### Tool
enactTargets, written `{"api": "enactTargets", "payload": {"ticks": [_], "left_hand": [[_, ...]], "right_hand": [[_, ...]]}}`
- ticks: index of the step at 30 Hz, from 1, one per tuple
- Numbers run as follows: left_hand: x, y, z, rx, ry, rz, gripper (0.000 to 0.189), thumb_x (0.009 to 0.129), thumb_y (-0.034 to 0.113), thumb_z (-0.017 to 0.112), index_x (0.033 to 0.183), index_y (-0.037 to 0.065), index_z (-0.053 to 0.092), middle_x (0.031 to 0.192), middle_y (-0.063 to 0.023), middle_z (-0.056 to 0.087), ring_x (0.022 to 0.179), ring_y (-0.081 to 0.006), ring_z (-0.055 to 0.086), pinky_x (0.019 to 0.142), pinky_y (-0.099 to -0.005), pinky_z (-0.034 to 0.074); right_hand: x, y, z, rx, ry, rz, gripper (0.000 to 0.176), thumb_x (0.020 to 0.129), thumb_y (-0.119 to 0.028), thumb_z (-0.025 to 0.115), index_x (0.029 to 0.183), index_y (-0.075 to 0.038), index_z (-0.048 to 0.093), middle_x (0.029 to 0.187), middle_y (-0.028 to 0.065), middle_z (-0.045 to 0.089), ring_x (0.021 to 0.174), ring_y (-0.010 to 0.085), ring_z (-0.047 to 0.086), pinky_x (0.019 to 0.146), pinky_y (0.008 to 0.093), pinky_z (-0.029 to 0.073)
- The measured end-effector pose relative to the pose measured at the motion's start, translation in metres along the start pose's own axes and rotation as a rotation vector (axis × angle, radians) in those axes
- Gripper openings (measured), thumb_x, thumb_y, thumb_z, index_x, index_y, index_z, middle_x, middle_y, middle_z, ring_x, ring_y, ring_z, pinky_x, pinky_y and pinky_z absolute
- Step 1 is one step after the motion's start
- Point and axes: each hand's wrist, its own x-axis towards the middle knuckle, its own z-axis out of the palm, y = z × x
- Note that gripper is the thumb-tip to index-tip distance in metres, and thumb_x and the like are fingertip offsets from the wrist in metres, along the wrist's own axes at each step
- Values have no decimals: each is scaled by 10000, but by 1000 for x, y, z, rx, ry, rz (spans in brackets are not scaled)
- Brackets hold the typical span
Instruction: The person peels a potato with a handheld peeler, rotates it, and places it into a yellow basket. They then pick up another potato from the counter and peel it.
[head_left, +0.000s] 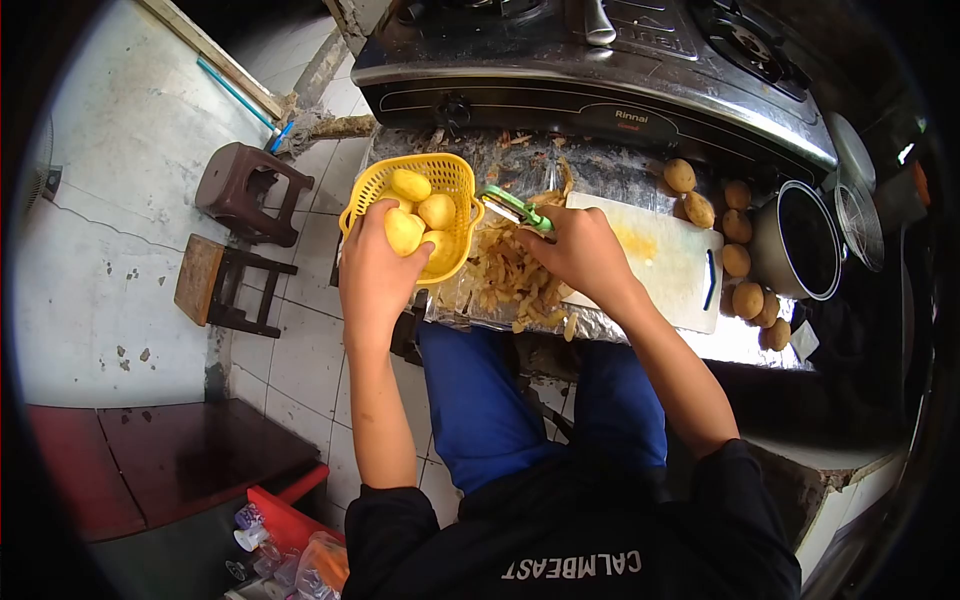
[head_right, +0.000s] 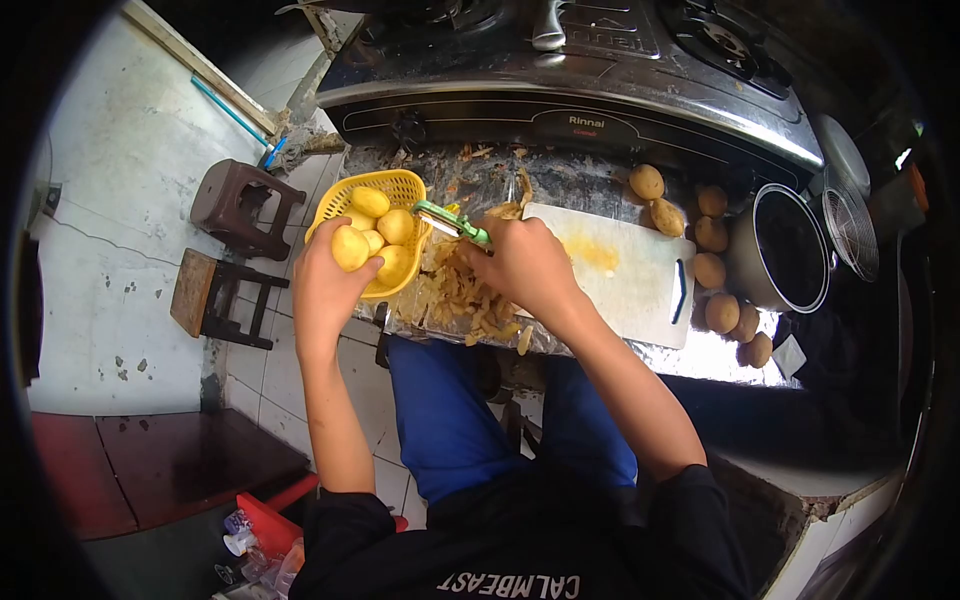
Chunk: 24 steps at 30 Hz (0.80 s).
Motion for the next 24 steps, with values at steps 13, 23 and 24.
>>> {"api": "enactTargets", "payload": {"ticks": [13,23,24], "left_hand": [[16,-10,-6,182,60,4,505,757,94,763,1219,15,575,1168,-192,616,1109,-375,589,939,-427,477],[-25,157,72,-349,-315,421,359,815,86,726,1151,6,628,1037,-125,668,687,-147,604,670,-288,506],[-23,170,94,-303,-323,508,351,811,109,728,1133,7,633,1039,-130,663,725,-177,612,704,-311,512]], "right_hand": [[-75,29,-79,316,44,157,240,900,-242,680,930,-4,679,543,58,535,513,86,464,502,294,380],[-243,77,-109,790,-168,528,176,909,-180,679,938,-18,618,779,-10,565,743,58,485,673,242,424],[-255,82,-108,801,-124,565,181,919,-189,669,931,-17,612,760,-27,549,715,50,479,643,235,420]]}}
